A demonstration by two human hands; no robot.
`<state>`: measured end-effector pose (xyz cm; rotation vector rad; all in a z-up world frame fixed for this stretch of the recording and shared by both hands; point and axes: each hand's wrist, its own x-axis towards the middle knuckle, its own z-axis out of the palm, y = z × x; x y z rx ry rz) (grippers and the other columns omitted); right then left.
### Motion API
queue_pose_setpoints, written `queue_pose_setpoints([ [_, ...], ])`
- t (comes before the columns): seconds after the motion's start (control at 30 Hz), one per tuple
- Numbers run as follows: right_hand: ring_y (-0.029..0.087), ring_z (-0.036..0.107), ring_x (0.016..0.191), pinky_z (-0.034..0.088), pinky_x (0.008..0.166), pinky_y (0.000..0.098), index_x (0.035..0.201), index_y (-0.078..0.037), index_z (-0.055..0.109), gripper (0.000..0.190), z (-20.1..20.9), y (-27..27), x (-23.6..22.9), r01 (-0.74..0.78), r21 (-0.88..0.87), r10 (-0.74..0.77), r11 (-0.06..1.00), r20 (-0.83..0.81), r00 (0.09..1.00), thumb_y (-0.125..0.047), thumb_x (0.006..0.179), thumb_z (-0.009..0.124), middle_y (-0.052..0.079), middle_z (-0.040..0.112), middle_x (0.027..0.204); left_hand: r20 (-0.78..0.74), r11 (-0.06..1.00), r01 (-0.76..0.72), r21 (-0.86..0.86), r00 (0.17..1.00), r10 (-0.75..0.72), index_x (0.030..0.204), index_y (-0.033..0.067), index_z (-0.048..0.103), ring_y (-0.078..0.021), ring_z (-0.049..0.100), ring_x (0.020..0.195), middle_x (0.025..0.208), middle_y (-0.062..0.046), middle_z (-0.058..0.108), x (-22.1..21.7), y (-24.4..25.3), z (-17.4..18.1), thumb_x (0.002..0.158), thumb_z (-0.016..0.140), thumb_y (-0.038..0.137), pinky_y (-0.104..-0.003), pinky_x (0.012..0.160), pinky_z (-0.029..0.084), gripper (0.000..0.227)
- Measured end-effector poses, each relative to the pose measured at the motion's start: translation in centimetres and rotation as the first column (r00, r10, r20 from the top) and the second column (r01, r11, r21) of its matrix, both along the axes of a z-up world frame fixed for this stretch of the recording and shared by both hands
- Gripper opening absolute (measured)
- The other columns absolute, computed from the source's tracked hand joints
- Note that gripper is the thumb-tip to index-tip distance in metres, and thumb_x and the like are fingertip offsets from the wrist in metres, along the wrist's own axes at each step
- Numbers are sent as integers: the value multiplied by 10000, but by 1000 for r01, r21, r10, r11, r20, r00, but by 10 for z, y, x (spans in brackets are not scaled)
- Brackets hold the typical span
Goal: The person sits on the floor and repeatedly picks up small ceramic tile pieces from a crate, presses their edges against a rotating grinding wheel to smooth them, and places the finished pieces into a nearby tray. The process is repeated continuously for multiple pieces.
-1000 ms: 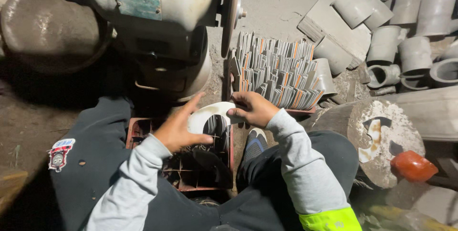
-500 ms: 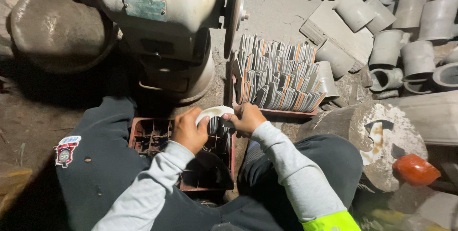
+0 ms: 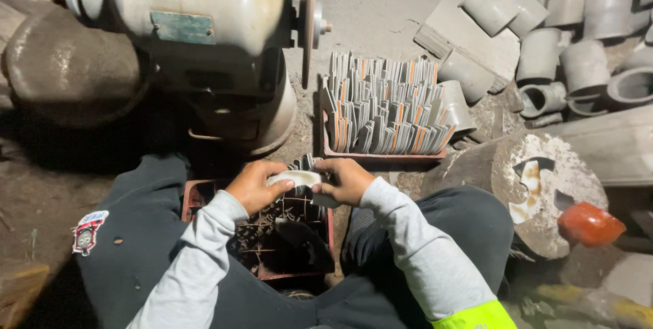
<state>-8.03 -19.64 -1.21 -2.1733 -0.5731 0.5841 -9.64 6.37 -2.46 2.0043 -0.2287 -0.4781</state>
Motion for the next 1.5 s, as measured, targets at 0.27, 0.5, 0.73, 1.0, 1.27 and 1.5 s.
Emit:
queue_pose_setpoints([
  [0.27, 202, 769, 895, 617, 791, 329, 1189, -12, 673, 470, 4, 2, 33, 658, 138, -660, 741, -31, 750, -190, 777, 815, 129, 781, 1013, 203, 971, -238, 25, 952, 228, 1483, -24, 397, -295, 680, 1002, 1339, -238, 548, -2, -60, -5, 761, 876, 236, -344, 707, 604, 904],
  [0.5, 305, 711, 881, 544, 788, 376, 1364, 3, 578, 537, 9, 23, 50, 553, 355, -610, 754, 65, 790, -152, 870, 718, 189, 718, 1038, -6, 939, -237, -248, 970, 243, 1480, -26, 481, -236, 710, 1112, 1253, -156, 697, 32, -76, -28, 859, 689, 47, -329, 905, 578, 659],
  [0.73, 366, 513, 1385, 388, 1177, 378, 1462, 47, 510, 571, 3, 21, 112, 212, 397, -340, 893, 286, 896, -12, 895, 473, 233, 519, 1463, -186, 701, -191, -687, 979, 85, 1400, -122, 557, -132, 658, 1043, 1236, -126, 677, 77, -54, -32, 992, 610, 1, -260, 923, 562, 429],
  [1.0, 365, 541, 1355, 411, 1170, 389, 1440, 47, 521, 605, 8, 34, 126, 298, 306, -396, 904, 341, 853, -6, 839, 476, 224, 545, 1433, -209, 684, -210, -698, 974, 86, 1367, -103, 562, -99, 629, 1030, 1205, -68, 688, 96, -55, -29, 981, 655, 62, -240, 918, 530, 430],
  [1.27, 399, 530, 1356, 390, 1186, 429, 1432, 26, 553, 626, 24, 35, 80, 268, 278, -371, 922, 447, 814, 21, 806, 556, 228, 557, 1420, -212, 666, -189, -722, 976, 48, 1343, -97, 609, -134, 647, 1060, 1202, -111, 692, 45, -50, -24, 994, 676, 69, -280, 932, 556, 392],
  [1.5, 224, 552, 1365, 380, 1201, 358, 1371, 65, 600, 559, 49, -16, 32, 183, 533, -107, 826, -170, 980, 119, 825, 493, 143, 633, 1410, 329, 956, -183, -228, 910, 253, 1431, 0, 505, -290, 647, 1193, 1350, -185, 606, -7, -28, -3, 765, 733, -56, -377, 1001, 547, 706],
])
